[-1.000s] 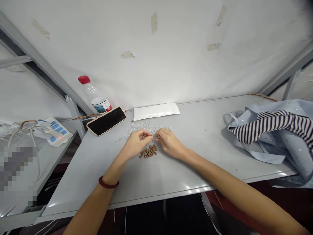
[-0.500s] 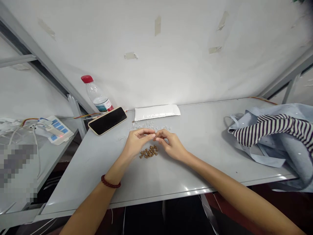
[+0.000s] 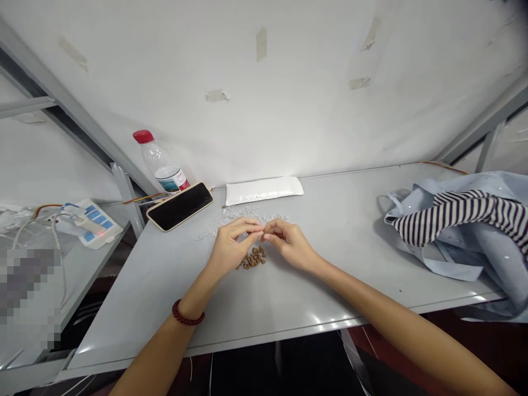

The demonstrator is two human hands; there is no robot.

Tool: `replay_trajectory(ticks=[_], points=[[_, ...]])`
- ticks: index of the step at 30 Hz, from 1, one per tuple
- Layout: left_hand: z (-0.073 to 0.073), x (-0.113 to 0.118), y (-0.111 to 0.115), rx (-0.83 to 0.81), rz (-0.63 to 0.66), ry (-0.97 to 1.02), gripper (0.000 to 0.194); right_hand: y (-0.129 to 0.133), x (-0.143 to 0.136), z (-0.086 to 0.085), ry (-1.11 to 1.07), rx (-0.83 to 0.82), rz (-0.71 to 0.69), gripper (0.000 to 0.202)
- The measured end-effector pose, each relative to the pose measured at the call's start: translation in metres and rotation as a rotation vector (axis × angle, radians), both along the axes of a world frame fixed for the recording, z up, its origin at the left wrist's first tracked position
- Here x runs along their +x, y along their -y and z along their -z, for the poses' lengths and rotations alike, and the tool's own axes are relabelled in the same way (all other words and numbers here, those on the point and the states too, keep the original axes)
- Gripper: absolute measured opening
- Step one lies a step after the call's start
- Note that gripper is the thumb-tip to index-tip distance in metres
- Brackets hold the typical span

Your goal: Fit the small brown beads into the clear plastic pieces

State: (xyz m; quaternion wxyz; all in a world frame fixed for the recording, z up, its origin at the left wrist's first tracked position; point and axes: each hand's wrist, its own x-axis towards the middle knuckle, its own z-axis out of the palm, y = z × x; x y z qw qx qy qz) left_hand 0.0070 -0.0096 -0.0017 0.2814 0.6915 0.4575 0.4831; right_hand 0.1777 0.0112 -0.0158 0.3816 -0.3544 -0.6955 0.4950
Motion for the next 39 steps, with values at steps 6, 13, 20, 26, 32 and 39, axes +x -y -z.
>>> replay_trajectory(ticks=[6,13,20,26,32,39], points=[[-0.001,-0.002,0.001,0.022,-0.01,-0.092,0.012,-0.001,0.001,-0.001,0.077,0.101,-0.002,0.003],[-0.004,-0.001,0.003,0.064,0.002,-0.096,0.013,0.001,0.002,-0.004,-0.01,0.01,-0.024,0.006],[-0.005,0.002,0.006,0.056,0.0,-0.152,0.019,0.0,0.003,-0.005,0.006,0.032,0.001,0.011],[-0.01,-0.003,0.002,-0.051,-0.091,-0.169,0.023,-0.004,0.007,-0.005,0.022,0.079,0.028,0.02],[-0.013,-0.018,-0.004,-0.302,-0.035,-0.348,0.02,-0.01,0.012,-0.001,0.045,0.074,0.126,0.024],[-0.006,-0.022,-0.003,-0.526,0.189,-0.468,0.022,-0.015,0.015,0.008,0.172,0.227,0.12,0.023]])
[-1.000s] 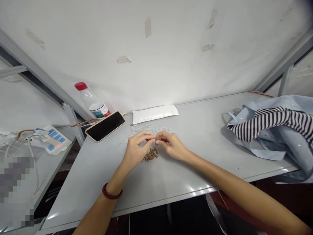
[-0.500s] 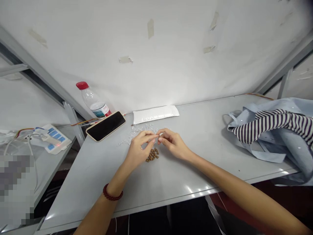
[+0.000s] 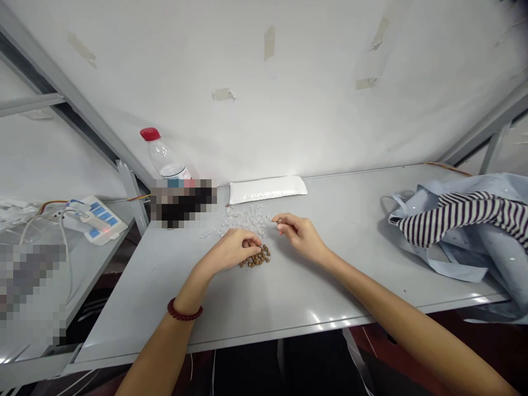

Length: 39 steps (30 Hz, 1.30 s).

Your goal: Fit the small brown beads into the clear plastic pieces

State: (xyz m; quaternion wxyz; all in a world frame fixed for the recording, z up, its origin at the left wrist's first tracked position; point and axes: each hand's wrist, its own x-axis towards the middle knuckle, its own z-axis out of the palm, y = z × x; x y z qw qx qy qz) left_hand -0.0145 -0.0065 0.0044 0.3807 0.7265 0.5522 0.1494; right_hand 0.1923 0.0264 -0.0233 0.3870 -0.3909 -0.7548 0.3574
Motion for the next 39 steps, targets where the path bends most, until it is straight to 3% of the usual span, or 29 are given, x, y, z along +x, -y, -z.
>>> replay_trajectory(ticks=[8,12,22,27,32,39], points=[[-0.002,0.006,0.002,-0.031,-0.017,0.002,0.023,-0.005,-0.003,0.012,0.36,0.396,-0.066,0.022],[-0.003,0.009,0.002,0.013,-0.022,-0.002,0.021,-0.006,-0.004,0.015,0.492,0.487,-0.085,0.018],[0.003,0.001,-0.001,0.036,-0.077,0.071,0.02,-0.011,-0.007,0.008,0.427,0.487,-0.104,0.019],[0.002,-0.005,-0.006,0.078,-0.188,0.14,0.017,-0.022,-0.023,-0.003,0.556,0.462,-0.231,0.035],[0.004,-0.009,-0.012,0.202,-0.267,0.18,0.014,-0.022,-0.022,-0.004,0.611,0.483,-0.288,0.036],[0.003,-0.003,-0.011,0.108,-0.293,0.204,0.018,-0.018,-0.012,-0.006,0.577,0.406,-0.323,0.035]])
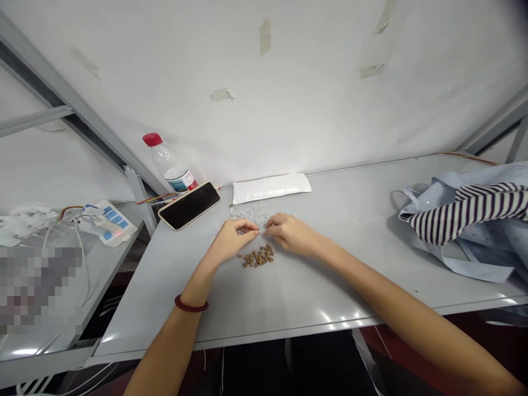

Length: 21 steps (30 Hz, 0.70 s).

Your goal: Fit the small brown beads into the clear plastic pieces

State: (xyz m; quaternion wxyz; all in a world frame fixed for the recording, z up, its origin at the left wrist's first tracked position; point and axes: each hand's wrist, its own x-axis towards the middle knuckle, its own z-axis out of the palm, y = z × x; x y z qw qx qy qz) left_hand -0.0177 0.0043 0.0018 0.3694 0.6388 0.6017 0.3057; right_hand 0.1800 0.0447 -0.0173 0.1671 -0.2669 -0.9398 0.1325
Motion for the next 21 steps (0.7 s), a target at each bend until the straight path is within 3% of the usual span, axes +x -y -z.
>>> replay_trajectory(ticks=[7,13,21], points=[[0.0056,0.0042,-0.0016,0.01,0.014,0.035,0.017,-0.0028,-0.0043,0.0064,-0.057,-0.094,0.005,0.027],[0.0094,0.007,-0.0023,0.014,-0.052,0.066,0.016,-0.0025,-0.0066,0.0077,-0.074,-0.106,0.068,0.021],[0.0055,0.0083,-0.0007,0.017,-0.109,0.24,0.019,0.0052,-0.009,0.0046,-0.269,-0.106,0.115,0.021]])
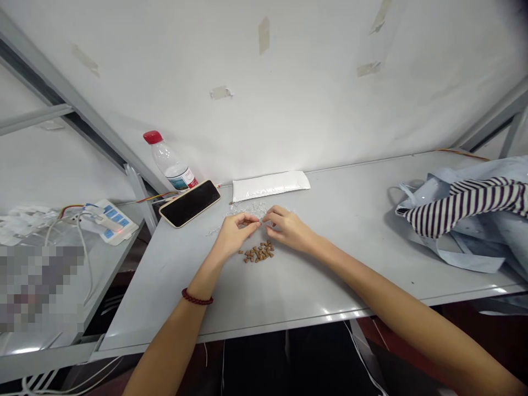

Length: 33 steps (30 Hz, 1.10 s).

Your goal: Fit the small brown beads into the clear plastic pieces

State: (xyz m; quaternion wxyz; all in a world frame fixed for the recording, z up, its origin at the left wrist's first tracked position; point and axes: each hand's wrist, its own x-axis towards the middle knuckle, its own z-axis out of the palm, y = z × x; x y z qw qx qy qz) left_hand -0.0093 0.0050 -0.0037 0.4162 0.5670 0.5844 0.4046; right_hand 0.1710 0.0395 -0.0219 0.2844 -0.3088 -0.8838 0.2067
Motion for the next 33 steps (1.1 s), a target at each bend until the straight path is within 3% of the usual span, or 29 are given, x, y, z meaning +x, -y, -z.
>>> replay_trajectory(ticks=[13,17,22,28,33], points=[[-0.002,0.01,0.007,0.207,0.009,0.061,0.012,0.007,-0.005,-0.001,-0.329,-0.133,0.061,0.012],[-0.005,0.012,0.009,0.262,-0.001,0.112,0.012,0.01,-0.005,-0.01,-0.435,-0.37,0.072,0.006],[-0.009,0.011,0.012,0.281,0.022,0.08,0.01,0.012,-0.002,-0.016,-0.551,-0.66,0.029,0.012],[-0.009,0.011,0.014,0.383,0.105,-0.124,0.016,0.012,0.0,-0.023,-0.624,-0.883,0.029,0.01],[-0.004,0.016,0.016,0.531,0.093,-0.353,0.027,0.01,0.003,-0.023,-0.662,-1.018,-0.01,0.01]])
